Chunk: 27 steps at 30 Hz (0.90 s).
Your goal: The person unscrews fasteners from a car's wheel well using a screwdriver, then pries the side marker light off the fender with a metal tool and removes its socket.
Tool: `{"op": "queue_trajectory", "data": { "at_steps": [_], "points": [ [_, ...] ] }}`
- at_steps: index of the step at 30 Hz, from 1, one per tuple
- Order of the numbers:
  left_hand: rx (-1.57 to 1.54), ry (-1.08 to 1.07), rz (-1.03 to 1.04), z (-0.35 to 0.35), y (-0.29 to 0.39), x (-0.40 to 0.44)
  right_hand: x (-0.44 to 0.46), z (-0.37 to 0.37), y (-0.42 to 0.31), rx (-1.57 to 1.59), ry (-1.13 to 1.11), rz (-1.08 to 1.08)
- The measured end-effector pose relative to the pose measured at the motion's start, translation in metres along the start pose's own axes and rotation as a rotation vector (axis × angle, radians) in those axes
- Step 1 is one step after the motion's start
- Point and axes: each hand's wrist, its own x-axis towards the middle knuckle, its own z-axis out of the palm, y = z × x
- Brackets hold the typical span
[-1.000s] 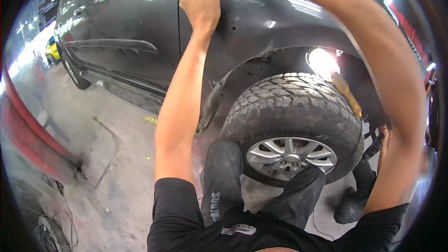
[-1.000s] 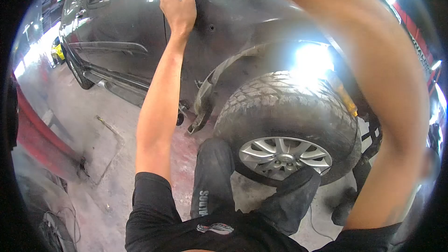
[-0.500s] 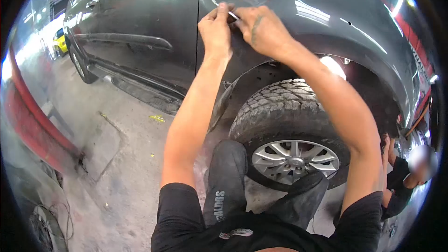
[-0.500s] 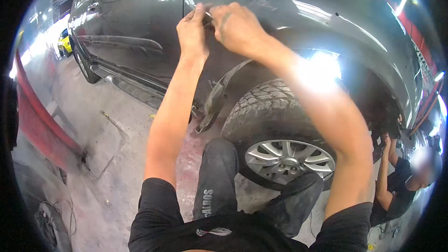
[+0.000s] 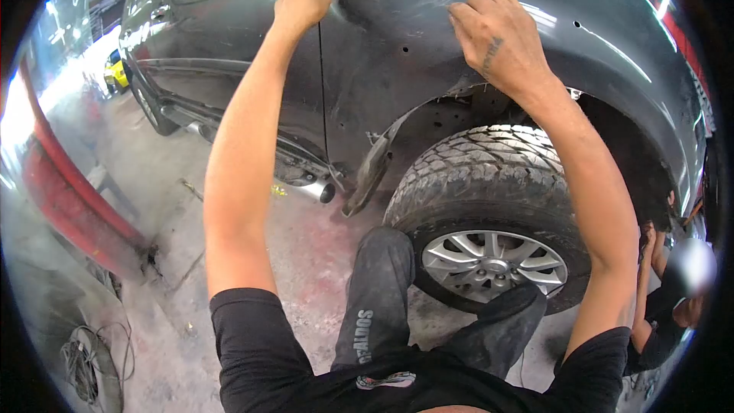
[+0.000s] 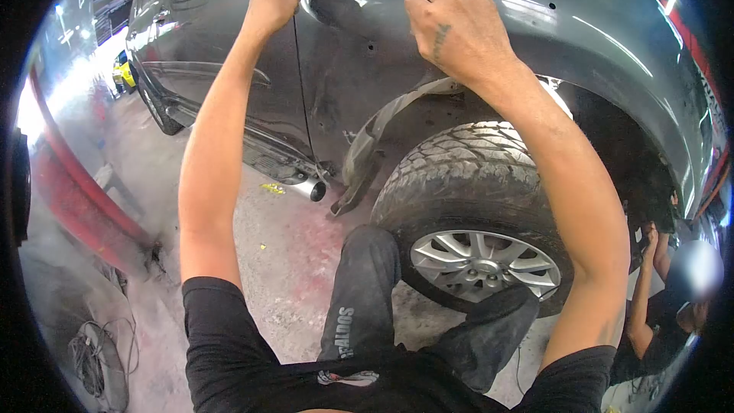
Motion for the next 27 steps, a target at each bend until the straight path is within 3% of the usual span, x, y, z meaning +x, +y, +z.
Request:
{"op": "queue_trajectory", "data": {
  "at_steps": [3, 5, 9, 11, 14, 27],
  "points": [
    [0.215, -0.017, 0.101, -0.008, 0.01, 0.01, -0.007, -0.006, 0.005, -0.01, 0.012, -0.003],
    [0.352, -0.18, 0.064, -0.016, 0.016, 0.022, -0.013, -0.01, 0.008, -0.003, 0.01, 0.003],
    [0.478, -0.128, -0.024, -0.027, 0.055, 0.023, -0.027, -0.021, 0.019, -0.018, 0.076, -0.011],
    [0.673, -0.216, 0.166, -0.029, 0.054, 0.036, -0.036, -0.025, 0.024, 0.0, 0.095, -0.002],
    [0.744, -0.227, 0.194, -0.029, 0.064, 0.038, -0.046, -0.024, 0.031, 0.05, 0.132, -0.039],
    [0.45, -0.313, 0.222, -0.032, 0.049, 0.029, -0.046, -0.021, 0.024, 0.046, 0.125, -0.141]
  ]
}}
